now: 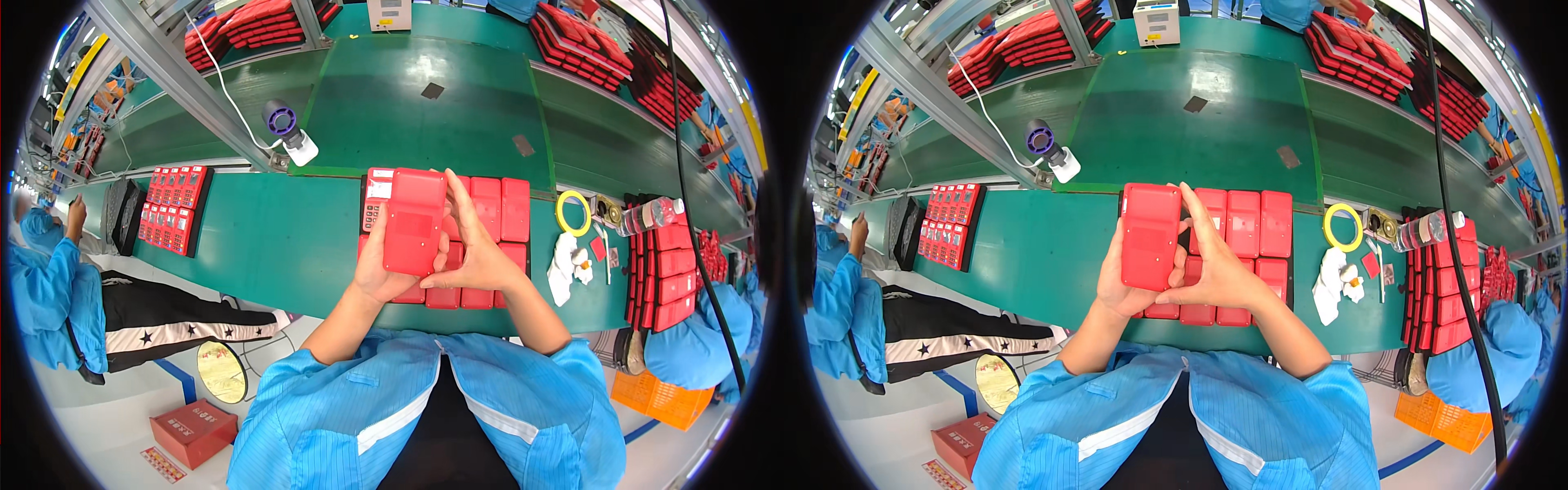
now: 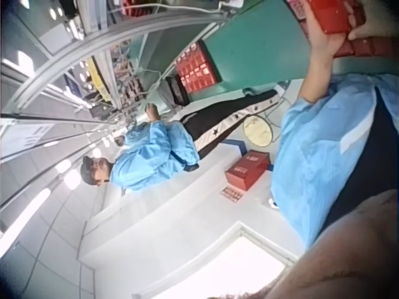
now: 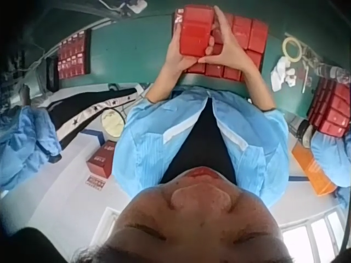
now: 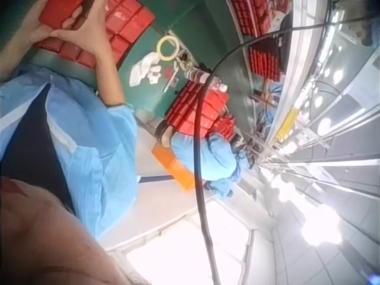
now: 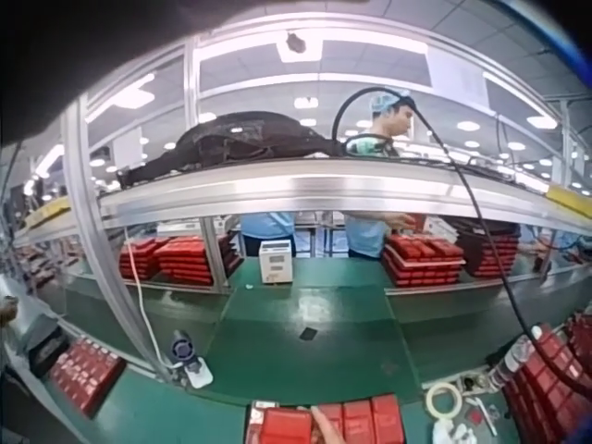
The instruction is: The person assembles small red electronic devices by hand on an assembly line, fitting keypad components into electronic device casings.
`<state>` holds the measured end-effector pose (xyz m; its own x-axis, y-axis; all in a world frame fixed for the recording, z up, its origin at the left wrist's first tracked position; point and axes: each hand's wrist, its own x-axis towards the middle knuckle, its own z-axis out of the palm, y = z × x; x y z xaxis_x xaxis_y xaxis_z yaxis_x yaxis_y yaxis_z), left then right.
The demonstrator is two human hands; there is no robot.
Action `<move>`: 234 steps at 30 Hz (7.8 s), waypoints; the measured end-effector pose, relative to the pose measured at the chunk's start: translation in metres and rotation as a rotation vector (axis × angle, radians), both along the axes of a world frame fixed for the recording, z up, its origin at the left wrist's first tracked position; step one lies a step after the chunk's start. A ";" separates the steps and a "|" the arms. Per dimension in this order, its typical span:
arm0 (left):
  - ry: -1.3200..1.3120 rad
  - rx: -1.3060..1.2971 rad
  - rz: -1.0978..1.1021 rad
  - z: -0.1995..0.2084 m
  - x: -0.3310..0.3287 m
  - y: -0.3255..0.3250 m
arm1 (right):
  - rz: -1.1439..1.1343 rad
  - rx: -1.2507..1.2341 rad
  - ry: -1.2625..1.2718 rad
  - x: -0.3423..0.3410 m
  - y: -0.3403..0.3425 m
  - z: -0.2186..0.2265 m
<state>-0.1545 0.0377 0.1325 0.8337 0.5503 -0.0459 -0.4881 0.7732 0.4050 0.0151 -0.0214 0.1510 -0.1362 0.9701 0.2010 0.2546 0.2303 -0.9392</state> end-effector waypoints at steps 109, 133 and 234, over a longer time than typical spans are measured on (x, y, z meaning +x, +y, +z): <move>1.044 1.013 0.489 -0.042 -0.012 0.000 | -0.086 -0.161 -1.038 0.064 0.041 -0.053; -0.097 -0.068 -0.026 -0.027 0.015 -0.011 | -0.035 0.038 -0.166 0.004 -0.031 -0.008; 0.456 0.551 0.210 -0.022 0.038 -0.038 | -0.329 -0.219 0.041 0.024 -0.073 -0.015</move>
<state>-0.1161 -0.0002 0.1107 0.6724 0.7394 -0.0340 -0.2937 0.3087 0.9047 0.0392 -0.0946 0.1356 0.1933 0.9810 -0.0169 0.2427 -0.0645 -0.9680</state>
